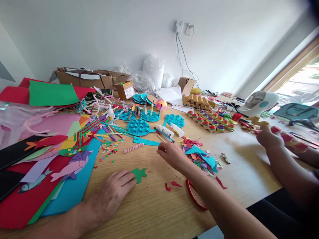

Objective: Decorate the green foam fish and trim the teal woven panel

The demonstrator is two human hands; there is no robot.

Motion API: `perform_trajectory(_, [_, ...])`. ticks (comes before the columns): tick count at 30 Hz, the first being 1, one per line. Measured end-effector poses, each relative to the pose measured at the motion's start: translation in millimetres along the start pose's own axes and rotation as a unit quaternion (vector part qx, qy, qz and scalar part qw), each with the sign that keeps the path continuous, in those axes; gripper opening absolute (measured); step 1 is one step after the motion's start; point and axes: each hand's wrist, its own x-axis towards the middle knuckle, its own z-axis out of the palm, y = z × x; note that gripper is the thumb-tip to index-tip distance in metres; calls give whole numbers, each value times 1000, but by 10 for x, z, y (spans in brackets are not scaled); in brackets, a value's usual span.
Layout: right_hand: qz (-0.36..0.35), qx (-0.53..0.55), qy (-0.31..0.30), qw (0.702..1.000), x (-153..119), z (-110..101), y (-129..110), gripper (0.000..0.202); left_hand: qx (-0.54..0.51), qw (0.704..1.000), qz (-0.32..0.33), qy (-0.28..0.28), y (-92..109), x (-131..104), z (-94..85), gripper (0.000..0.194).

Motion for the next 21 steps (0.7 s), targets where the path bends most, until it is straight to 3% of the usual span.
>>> perform_trajectory(8, [108,-65,56,990,540,-97,558,30,25,998,32,39,-20,-15,12,37])
perform_trajectory(16, [127,-70,5,989,885,28,698,28,14,1000,14,21,4,34,-21,30])
perform_trajectory(21, [130,-42,52,989,863,-63,698,28,6,1000,-11,5,39,53,-46,31])
